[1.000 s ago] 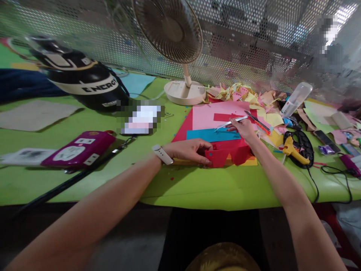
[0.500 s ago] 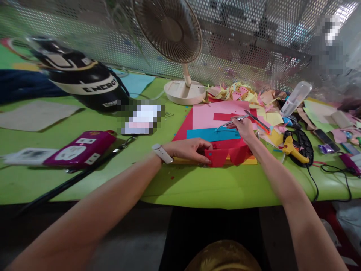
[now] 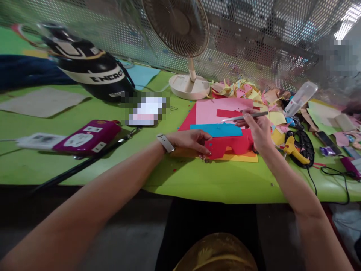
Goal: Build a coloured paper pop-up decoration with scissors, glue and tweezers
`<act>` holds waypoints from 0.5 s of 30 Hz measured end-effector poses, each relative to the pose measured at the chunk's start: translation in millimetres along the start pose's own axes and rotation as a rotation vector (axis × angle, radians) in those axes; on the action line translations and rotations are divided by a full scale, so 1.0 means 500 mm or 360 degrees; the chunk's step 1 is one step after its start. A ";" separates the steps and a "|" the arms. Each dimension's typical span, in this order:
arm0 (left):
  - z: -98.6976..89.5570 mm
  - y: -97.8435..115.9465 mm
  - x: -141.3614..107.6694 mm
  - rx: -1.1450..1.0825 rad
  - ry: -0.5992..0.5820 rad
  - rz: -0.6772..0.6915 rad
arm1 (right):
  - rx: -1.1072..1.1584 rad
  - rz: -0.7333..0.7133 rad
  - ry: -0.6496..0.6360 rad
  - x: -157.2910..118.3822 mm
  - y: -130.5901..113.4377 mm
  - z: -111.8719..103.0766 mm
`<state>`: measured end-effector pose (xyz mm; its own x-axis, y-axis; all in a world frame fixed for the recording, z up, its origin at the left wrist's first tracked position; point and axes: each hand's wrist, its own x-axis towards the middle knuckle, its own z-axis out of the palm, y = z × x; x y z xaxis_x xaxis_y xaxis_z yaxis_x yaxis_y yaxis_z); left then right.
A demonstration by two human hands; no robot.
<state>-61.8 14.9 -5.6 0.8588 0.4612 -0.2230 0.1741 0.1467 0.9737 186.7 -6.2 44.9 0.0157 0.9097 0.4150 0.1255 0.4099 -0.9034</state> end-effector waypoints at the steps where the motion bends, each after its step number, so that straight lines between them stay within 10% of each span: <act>1: -0.001 -0.001 0.000 -0.0003 -0.0014 0.0017 | 0.0011 0.0015 -0.0038 -0.022 -0.002 0.004; 15: 0.005 0.004 -0.008 -0.0104 0.0040 -0.0011 | -0.0046 0.0098 -0.0061 -0.129 -0.001 0.025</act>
<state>-63.7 11.4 -2.8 0.8452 0.4816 -0.2317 0.1476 0.2063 0.9673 173.5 -64.3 17.3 -0.0138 0.9353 0.3537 0.1538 0.3515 -0.9235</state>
